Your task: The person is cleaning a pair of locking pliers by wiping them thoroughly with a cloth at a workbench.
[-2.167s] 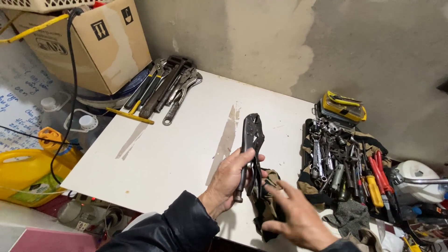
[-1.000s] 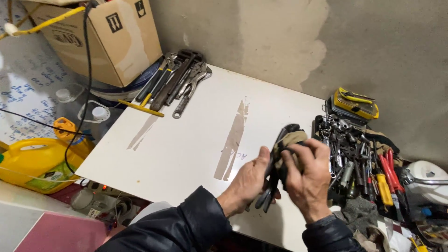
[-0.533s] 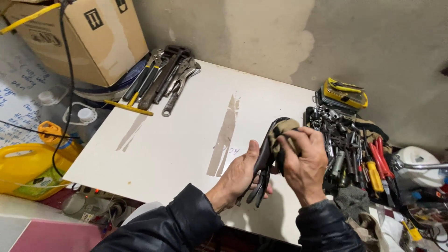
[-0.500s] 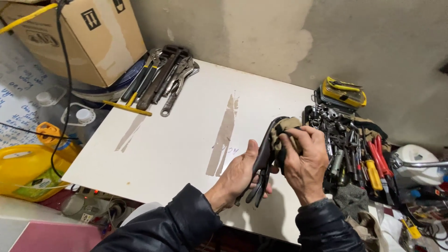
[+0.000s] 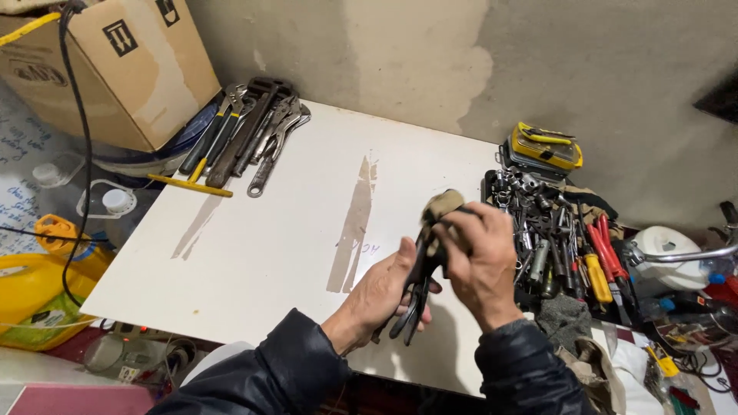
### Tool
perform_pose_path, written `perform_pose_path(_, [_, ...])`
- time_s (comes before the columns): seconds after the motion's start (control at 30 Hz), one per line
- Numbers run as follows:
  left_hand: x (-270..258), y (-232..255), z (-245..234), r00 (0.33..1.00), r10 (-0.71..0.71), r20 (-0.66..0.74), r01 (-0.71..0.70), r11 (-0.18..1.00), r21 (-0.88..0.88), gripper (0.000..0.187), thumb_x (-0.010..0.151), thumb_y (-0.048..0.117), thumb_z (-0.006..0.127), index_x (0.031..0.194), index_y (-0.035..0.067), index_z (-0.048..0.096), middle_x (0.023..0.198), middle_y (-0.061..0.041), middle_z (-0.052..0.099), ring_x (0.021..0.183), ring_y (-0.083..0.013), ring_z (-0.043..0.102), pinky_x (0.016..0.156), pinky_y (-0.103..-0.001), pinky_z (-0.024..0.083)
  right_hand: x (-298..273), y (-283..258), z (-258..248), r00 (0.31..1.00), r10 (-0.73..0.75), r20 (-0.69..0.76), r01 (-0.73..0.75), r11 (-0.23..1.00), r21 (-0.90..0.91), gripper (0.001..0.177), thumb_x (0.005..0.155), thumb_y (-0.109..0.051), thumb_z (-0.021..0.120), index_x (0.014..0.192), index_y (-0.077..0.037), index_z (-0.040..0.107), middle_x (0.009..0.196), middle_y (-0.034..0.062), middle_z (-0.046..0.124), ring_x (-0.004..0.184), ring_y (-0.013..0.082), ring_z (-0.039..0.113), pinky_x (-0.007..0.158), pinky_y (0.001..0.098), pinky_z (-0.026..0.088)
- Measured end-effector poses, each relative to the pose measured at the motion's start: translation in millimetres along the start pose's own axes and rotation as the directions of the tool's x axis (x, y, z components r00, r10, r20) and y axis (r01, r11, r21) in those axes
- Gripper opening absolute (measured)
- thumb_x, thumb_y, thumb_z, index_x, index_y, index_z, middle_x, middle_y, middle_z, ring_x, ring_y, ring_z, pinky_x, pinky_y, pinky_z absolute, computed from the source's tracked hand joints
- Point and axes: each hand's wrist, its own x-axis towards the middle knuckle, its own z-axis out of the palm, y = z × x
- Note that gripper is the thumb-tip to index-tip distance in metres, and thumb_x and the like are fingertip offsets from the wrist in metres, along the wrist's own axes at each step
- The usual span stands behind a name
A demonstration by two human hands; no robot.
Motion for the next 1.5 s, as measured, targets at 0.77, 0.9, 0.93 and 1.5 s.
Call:
perform_pose_path(0.77, [-2.5, 2.0, 0.3, 0.988, -0.157, 0.006, 0.157, 0.987, -0.033, 0.091, 0.085, 0.074, 0.031, 0.103, -0.007, 0.070, 0.060, -0.020, 0.065, 0.048, -0.0185, 0.061, 0.051, -0.031, 0.058, 3.6, 10.3, -15.0, 0.966, 0.258, 0.028, -0.259, 0.964, 0.057, 0.027, 0.096, -0.031, 0.064, 0.121, -0.021, 0.069, 0.138, 0.0192, 0.054, 0.121, 0.0339, 0.053, 0.094, 0.0485, 0.054])
perform_pose_path(0.9, [-6.2, 17.1, 0.8, 0.970, -0.193, -0.148, 0.195, 0.981, 0.002, 0.087, 0.090, 0.070, 0.027, 0.105, -0.005, 0.070, 0.065, -0.022, 0.068, 0.048, -0.0198, 0.062, 0.051, -0.029, 0.055, 8.8, 7.6, -33.2, 0.596, 0.710, 0.375, -0.685, 0.207, 0.698, 0.030, 0.100, -0.032, 0.058, 0.118, -0.009, 0.066, 0.099, 0.0111, 0.069, 0.079, 0.0224, 0.062, 0.060, 0.0346, 0.050])
perform_pose_path(0.93, [-5.2, 17.4, 0.6, 0.969, -0.193, -0.151, 0.195, 0.981, -0.005, 0.087, 0.090, 0.070, 0.027, 0.105, -0.005, 0.070, 0.065, -0.022, 0.068, 0.048, -0.0198, 0.062, 0.051, -0.029, 0.055, 8.1, 9.3, -33.7, 0.596, 0.707, 0.380, -0.689, 0.208, 0.695, 0.030, 0.100, -0.032, 0.058, 0.118, -0.009, 0.066, 0.099, 0.0111, 0.069, 0.079, 0.0224, 0.062, 0.060, 0.0346, 0.050])
perform_pose_path(1.5, [22.2, -13.0, -12.9, 0.911, -0.012, -0.411, -0.093, 0.968, -0.234, 0.044, 0.074, -0.008, 0.075, 0.115, -0.005, 0.060, 0.079, -0.025, 0.066, 0.057, -0.0299, 0.070, 0.046, -0.037, 0.063, -5.4, -36.9, -29.8, 0.610, 0.562, 0.559, -0.711, 0.078, 0.698, 0.020, 0.094, -0.013, 0.064, 0.104, 0.003, 0.072, 0.112, 0.0240, 0.075, 0.097, 0.0269, 0.069, 0.086, 0.0427, 0.056])
